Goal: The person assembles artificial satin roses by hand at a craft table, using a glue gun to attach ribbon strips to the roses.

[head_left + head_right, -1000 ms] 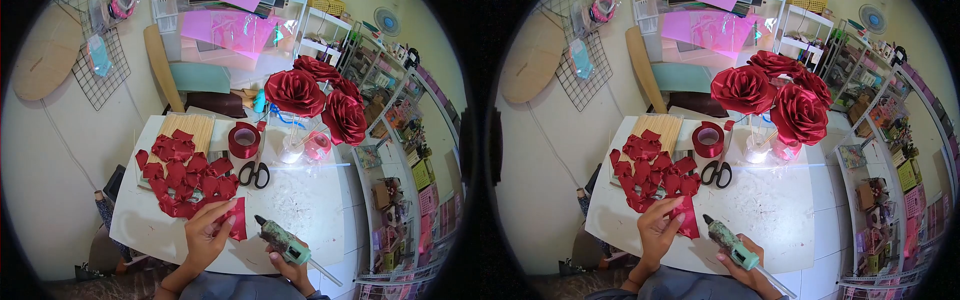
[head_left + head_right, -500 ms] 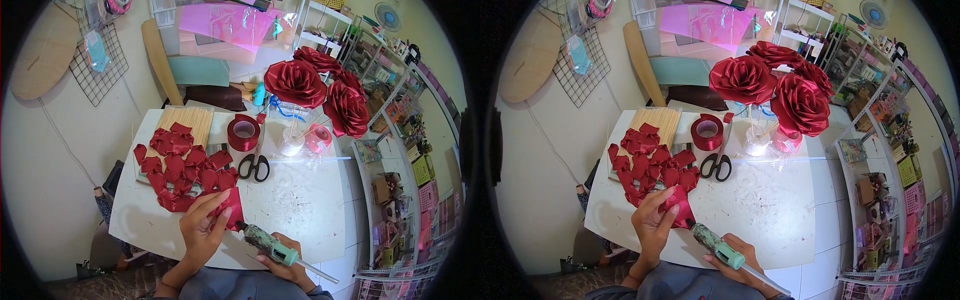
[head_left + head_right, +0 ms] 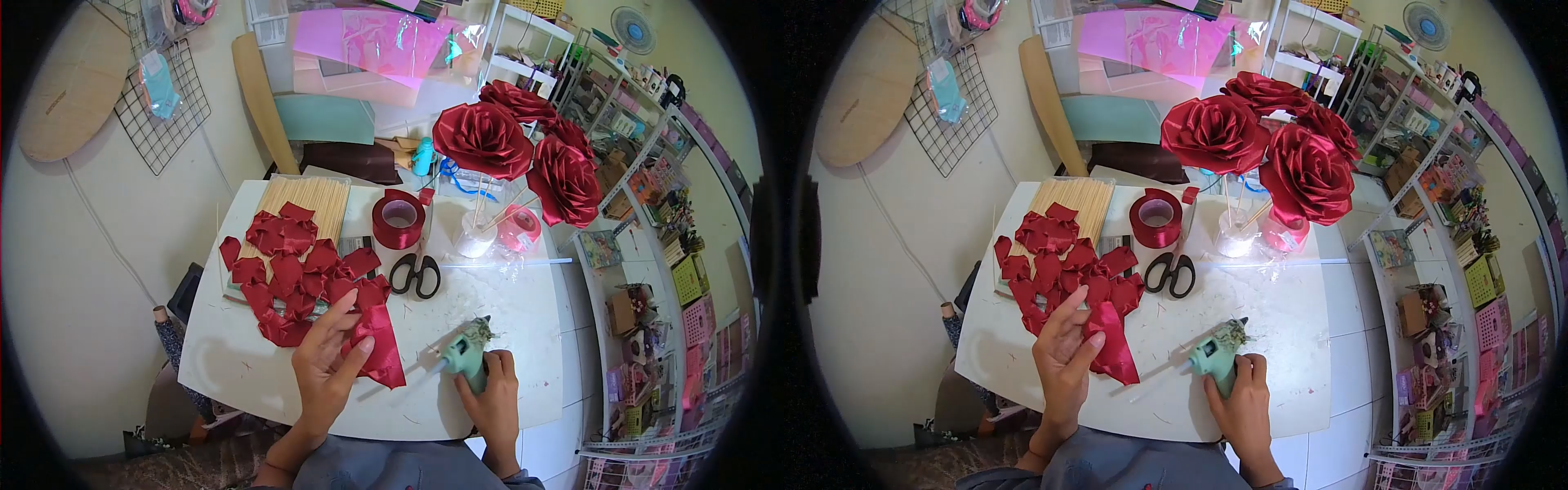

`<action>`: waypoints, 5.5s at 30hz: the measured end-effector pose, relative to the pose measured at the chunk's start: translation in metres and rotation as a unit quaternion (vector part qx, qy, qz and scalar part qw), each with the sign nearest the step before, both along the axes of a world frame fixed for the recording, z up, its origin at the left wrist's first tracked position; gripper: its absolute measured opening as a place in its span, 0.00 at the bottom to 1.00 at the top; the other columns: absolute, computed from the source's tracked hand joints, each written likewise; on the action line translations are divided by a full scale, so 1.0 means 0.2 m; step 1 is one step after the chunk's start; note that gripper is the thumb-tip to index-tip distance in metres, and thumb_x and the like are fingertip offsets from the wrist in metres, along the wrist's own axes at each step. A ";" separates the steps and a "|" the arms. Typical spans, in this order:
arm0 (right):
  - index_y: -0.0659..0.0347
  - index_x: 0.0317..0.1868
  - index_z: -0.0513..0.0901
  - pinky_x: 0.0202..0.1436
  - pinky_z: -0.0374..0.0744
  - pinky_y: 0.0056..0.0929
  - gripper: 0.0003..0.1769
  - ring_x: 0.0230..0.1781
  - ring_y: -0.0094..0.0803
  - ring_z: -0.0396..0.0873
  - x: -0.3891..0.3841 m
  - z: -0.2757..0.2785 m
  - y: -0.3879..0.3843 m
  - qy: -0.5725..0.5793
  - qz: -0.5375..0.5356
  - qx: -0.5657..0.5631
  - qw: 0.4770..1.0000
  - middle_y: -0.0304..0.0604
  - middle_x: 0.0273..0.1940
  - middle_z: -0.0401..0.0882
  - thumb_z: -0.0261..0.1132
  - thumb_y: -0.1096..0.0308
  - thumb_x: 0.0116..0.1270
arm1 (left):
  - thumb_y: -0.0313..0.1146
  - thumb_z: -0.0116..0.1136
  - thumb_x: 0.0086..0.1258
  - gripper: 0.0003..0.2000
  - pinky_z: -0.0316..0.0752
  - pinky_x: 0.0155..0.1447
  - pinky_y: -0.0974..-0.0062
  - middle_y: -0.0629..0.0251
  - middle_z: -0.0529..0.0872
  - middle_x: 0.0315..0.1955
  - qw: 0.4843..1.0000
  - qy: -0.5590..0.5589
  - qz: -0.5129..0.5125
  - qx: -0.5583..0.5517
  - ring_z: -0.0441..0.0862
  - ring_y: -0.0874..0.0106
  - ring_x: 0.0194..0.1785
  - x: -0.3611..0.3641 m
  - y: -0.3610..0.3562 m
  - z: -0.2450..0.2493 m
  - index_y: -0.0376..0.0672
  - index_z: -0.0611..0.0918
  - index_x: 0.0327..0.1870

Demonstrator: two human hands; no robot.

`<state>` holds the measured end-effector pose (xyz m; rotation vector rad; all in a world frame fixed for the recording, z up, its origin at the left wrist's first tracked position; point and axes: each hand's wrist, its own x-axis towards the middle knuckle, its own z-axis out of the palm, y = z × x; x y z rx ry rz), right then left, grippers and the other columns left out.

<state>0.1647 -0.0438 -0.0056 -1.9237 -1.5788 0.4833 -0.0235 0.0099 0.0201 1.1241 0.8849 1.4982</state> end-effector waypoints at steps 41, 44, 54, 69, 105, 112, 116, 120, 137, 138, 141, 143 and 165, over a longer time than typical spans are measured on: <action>0.67 0.35 0.78 0.40 0.74 0.20 0.07 0.35 0.25 0.74 -0.14 0.12 0.10 0.445 0.132 0.096 0.881 0.43 0.33 0.75 0.61 0.80 0.53 | 0.16 0.52 0.56 0.07 0.73 0.44 0.82 0.55 0.80 0.34 0.982 0.119 -0.140 0.039 0.78 0.74 0.39 0.06 -0.06 -0.07 0.29 0.77 0.36; 0.67 0.35 0.78 0.40 0.74 0.20 0.08 0.35 0.25 0.74 -0.15 0.11 0.09 0.442 0.121 0.114 0.882 0.43 0.34 0.75 0.62 0.81 0.52 | 0.16 0.55 0.54 0.09 0.75 0.44 0.81 0.54 0.80 0.33 0.985 0.082 -0.151 0.033 0.79 0.73 0.39 0.07 -0.06 -0.06 0.28 0.77 0.37; 0.68 0.37 0.77 0.39 0.74 0.21 0.12 0.35 0.24 0.75 -0.17 0.10 0.07 0.448 0.113 0.150 0.874 0.44 0.33 0.75 0.63 0.84 0.50 | 0.18 0.59 0.52 0.11 0.76 0.42 0.79 0.55 0.81 0.32 0.991 0.076 -0.108 0.035 0.80 0.72 0.38 0.09 -0.07 -0.04 0.28 0.74 0.37; 0.66 0.45 0.66 0.41 0.76 0.22 0.23 0.34 0.25 0.77 -0.18 0.08 0.08 0.542 0.082 0.142 0.824 0.44 0.30 0.78 0.65 0.84 0.48 | 0.17 0.56 0.55 0.22 0.70 0.40 0.82 0.55 0.79 0.26 0.980 0.158 -0.029 0.121 0.77 0.75 0.32 0.11 -0.08 -0.11 0.38 0.57 0.45; 0.63 0.54 0.57 0.42 0.71 0.21 0.33 0.33 0.24 0.75 -0.19 0.12 0.07 0.530 0.098 0.121 0.834 0.43 0.31 0.75 0.62 0.86 0.47 | 0.16 0.52 0.49 0.24 0.67 0.41 0.82 0.59 0.75 0.26 0.991 0.071 -0.048 0.107 0.73 0.77 0.34 0.06 -0.06 -0.11 0.38 0.57 0.47; 0.63 0.52 0.60 0.43 0.71 0.22 0.31 0.35 0.23 0.74 -0.17 0.12 0.07 0.540 0.081 0.151 0.824 0.43 0.32 0.76 0.62 0.86 0.47 | 0.17 0.58 0.48 0.25 0.69 0.43 0.82 0.61 0.79 0.24 0.974 0.084 -0.210 0.009 0.77 0.76 0.34 0.04 -0.06 -0.06 0.36 0.60 0.47; 0.64 0.49 0.66 0.45 0.71 0.23 0.26 0.36 0.23 0.74 -0.15 0.14 0.06 0.526 0.107 0.125 0.834 0.42 0.34 0.75 0.62 0.86 0.48 | 0.17 0.60 0.49 0.23 0.69 0.42 0.82 0.61 0.80 0.22 0.975 0.106 -0.195 -0.013 0.78 0.77 0.31 0.04 -0.07 -0.06 0.35 0.62 0.45; 0.67 0.45 0.71 0.46 0.71 0.23 0.19 0.38 0.23 0.73 -0.13 0.17 0.06 0.552 0.118 0.115 0.818 0.42 0.36 0.75 0.61 0.84 0.51 | 0.15 0.59 0.50 0.22 0.69 0.39 0.84 0.61 0.80 0.20 0.980 0.117 -0.161 0.015 0.78 0.77 0.29 0.04 -0.07 -0.07 0.34 0.64 0.44; 0.65 0.36 0.80 0.34 0.74 0.19 0.11 0.32 0.23 0.74 -0.13 0.16 0.07 0.451 0.128 0.146 0.871 0.43 0.33 0.75 0.61 0.85 0.50 | 0.18 0.57 0.54 0.23 0.72 0.44 0.83 0.57 0.81 0.33 0.961 0.022 -0.259 -0.099 0.78 0.74 0.39 0.03 -0.06 0.02 0.34 0.65 0.52; 0.65 0.36 0.80 0.33 0.73 0.18 0.12 0.32 0.23 0.74 -0.14 0.15 0.07 0.426 0.145 0.159 0.879 0.43 0.33 0.75 0.61 0.85 0.50 | 0.17 0.56 0.55 0.23 0.72 0.43 0.84 0.56 0.81 0.33 0.959 0.035 -0.266 -0.094 0.78 0.75 0.39 0.02 -0.06 0.01 0.34 0.65 0.53; 0.63 0.33 0.82 0.30 0.72 0.18 0.13 0.29 0.25 0.74 -0.14 0.13 0.07 0.336 0.162 0.215 0.902 0.43 0.30 0.75 0.63 0.85 0.45 | 0.17 0.54 0.56 0.23 0.73 0.42 0.85 0.56 0.81 0.33 0.957 0.042 -0.269 -0.097 0.78 0.76 0.39 0.01 -0.07 0.01 0.33 0.63 0.54; 0.63 0.30 0.82 0.29 0.72 0.19 0.13 0.28 0.26 0.74 -0.14 0.14 0.08 0.272 0.167 0.238 0.917 0.43 0.27 0.75 0.64 0.85 0.41 | 0.17 0.54 0.56 0.24 0.73 0.41 0.85 0.56 0.81 0.33 0.958 0.036 -0.266 -0.103 0.78 0.77 0.39 0.01 -0.07 0.04 0.33 0.63 0.54; 0.67 0.42 0.77 0.32 0.75 0.25 0.20 0.30 0.33 0.73 -0.11 0.20 0.05 -0.082 0.324 0.317 0.888 0.43 0.31 0.72 0.65 0.71 0.46 | 0.15 0.54 0.54 0.33 0.74 0.42 0.81 0.54 0.80 0.30 0.967 0.058 -0.235 -0.085 0.79 0.75 0.36 -0.02 -0.11 0.09 0.38 0.51 0.59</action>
